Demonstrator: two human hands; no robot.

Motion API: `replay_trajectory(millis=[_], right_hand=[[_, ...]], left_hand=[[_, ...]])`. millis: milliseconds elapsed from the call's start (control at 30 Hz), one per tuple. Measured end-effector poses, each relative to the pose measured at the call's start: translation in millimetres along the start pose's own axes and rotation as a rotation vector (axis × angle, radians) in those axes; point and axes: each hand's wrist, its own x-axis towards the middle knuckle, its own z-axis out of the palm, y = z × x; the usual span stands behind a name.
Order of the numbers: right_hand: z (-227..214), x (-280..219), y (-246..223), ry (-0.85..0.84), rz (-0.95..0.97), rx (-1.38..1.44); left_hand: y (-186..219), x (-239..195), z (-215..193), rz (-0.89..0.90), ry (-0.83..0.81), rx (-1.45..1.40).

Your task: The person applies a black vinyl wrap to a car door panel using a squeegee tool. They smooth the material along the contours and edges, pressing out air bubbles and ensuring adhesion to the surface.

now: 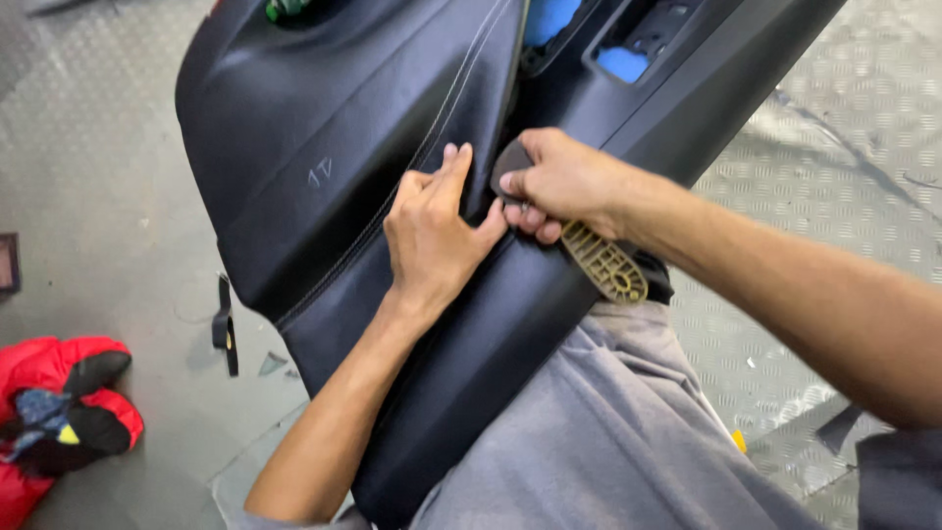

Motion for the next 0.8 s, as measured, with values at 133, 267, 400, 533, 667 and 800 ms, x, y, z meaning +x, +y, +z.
replay_trajectory(millis=[133,267,400,533,667,800], right_hand=[[3,10,0,0.043,-0.015,-0.137],[11,9,3,0.073,-0.072,-0.141],[21,7,6,0.136,-0.091,-0.059],[21,10,14,0.159,-0.127,-0.082],[7,3,2,-0.070,-0.001,0.093],[0,-33,-9,-0.026,0.048,0.050]], left_hand=[[-2,-3,6,0.005,0.034,0.005],[-3,-5,9,-0.009,0.014,0.012],[0,-5,8,-0.004,-0.018,0.034],[-1,-4,8,0.027,-0.029,0.055],[-2,-2,-1,0.002,-0.026,0.017],[1,-2,-6,-0.028,-0.009,-0.023]])
